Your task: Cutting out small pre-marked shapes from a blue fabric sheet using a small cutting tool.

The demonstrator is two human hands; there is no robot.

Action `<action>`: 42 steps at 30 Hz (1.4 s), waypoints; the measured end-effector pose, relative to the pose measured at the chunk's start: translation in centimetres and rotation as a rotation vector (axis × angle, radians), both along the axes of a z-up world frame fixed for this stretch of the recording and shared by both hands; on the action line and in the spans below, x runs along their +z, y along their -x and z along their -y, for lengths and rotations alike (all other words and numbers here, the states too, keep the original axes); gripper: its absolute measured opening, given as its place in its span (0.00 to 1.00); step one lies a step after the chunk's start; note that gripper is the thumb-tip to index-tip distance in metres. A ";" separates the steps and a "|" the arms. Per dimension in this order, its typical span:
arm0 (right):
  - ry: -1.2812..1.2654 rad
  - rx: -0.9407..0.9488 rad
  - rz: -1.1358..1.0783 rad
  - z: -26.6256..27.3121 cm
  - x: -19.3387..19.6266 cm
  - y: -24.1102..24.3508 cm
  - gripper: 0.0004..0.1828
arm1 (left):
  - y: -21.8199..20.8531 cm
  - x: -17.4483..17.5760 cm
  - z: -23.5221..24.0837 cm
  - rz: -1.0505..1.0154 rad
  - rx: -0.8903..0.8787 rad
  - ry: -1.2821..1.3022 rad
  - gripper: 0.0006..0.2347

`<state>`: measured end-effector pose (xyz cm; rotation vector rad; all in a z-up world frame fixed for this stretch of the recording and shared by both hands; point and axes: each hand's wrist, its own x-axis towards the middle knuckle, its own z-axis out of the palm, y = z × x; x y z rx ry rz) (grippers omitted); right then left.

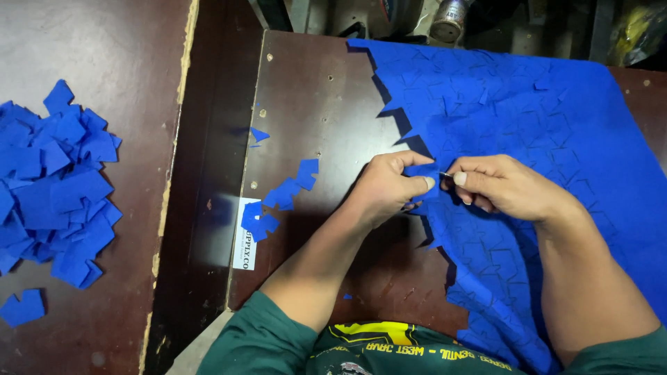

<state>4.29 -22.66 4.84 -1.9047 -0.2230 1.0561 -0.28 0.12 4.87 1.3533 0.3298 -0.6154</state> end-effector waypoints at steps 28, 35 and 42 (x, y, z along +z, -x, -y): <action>0.025 -0.039 -0.045 -0.6 0.0 3.0 0.15 | 3.2 -1.4 0.4 0.037 0.114 -0.010 0.03; -0.028 -0.127 -0.010 0.5 -0.4 2.8 0.16 | 3.2 1.2 0.7 -0.003 0.039 -0.281 0.04; -0.348 -0.625 0.303 5.9 3.4 8.3 0.20 | 3.5 -0.4 1.5 0.005 0.113 -0.137 0.01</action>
